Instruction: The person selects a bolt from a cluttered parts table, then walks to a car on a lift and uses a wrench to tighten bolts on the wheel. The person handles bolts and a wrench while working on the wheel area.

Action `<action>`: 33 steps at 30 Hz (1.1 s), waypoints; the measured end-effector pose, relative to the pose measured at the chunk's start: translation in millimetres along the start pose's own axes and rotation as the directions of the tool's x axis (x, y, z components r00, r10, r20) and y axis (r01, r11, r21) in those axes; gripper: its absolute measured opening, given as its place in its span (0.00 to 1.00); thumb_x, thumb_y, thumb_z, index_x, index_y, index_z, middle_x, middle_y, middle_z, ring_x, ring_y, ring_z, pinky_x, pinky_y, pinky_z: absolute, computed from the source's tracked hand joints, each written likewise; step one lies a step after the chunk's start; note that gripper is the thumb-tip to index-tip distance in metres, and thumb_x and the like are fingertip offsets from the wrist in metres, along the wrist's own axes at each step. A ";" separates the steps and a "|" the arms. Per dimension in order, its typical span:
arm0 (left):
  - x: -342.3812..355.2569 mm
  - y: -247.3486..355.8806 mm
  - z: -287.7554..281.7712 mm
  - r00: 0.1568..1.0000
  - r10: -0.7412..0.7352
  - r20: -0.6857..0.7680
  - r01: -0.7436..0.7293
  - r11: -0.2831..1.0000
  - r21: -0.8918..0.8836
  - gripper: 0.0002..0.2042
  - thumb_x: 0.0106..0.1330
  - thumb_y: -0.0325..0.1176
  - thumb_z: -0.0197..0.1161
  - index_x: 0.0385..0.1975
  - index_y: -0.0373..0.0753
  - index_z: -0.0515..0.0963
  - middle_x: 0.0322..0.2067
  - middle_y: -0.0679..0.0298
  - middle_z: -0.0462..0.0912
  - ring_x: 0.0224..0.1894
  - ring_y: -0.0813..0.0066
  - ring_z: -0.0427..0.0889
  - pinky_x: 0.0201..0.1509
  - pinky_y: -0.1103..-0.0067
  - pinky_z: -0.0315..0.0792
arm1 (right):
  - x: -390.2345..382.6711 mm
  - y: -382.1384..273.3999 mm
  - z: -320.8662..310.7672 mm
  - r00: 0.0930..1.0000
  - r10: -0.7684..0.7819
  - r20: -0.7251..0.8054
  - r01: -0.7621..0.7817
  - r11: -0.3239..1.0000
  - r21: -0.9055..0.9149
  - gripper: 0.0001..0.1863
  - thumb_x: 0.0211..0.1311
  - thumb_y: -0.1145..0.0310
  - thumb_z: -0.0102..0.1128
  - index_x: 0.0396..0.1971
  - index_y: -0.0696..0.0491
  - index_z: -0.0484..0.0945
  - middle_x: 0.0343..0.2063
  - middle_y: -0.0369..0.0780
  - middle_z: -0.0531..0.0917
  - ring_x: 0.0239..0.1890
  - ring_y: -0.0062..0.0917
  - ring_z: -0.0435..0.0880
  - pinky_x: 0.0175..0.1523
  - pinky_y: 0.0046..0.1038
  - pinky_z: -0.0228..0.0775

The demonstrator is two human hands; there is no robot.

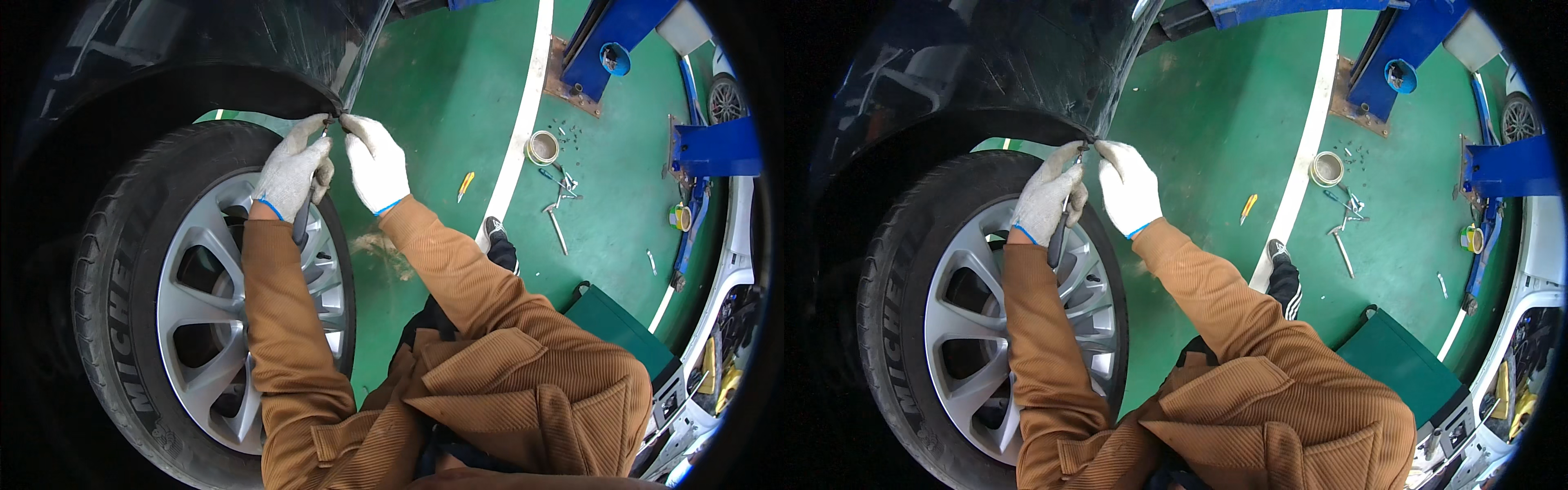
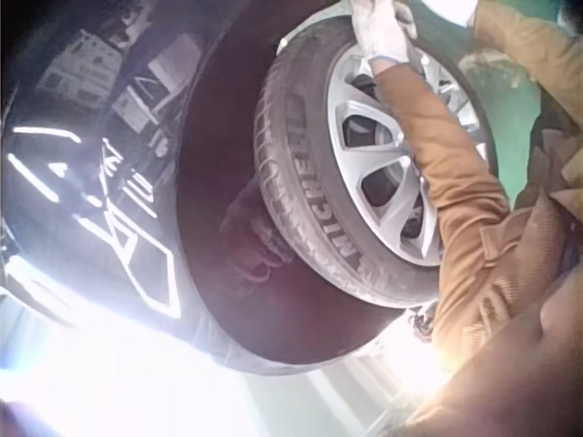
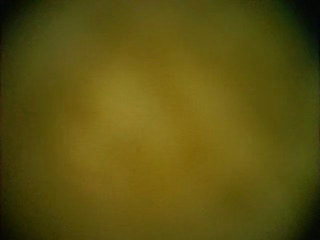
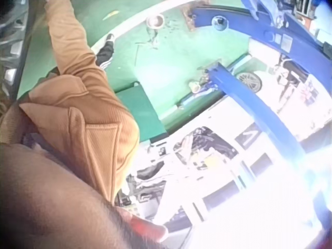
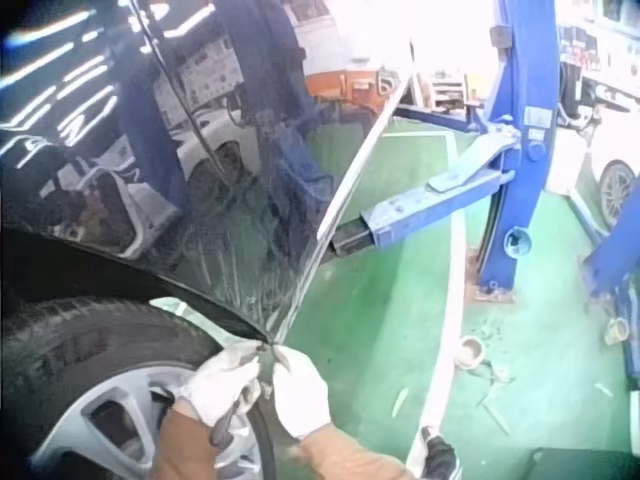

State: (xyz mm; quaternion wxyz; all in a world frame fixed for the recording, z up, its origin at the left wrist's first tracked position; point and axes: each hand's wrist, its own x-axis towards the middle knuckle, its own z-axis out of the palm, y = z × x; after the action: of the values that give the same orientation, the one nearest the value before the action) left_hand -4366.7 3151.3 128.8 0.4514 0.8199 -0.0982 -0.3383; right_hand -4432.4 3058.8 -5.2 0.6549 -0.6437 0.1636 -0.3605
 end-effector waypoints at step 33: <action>45.5 -101.6 59.8 0.851 -0.134 -0.508 -0.473 0.225 -0.852 0.06 0.77 0.33 0.64 0.45 0.38 0.77 0.36 0.59 0.82 0.33 0.68 0.81 0.38 0.72 0.77 | -20.4 -55.8 -68.4 0.542 0.520 0.660 -0.552 0.813 -0.187 0.26 0.75 0.63 0.63 0.65 0.63 0.76 0.39 0.40 0.88 0.36 0.20 0.84 0.44 0.25 0.79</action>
State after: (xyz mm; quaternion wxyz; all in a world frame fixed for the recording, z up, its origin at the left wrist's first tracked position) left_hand -4385.6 3148.0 3.9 0.8997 0.4052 0.1522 -0.0562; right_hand -4507.4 3028.1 35.3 0.7590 -0.6339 0.0911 0.1172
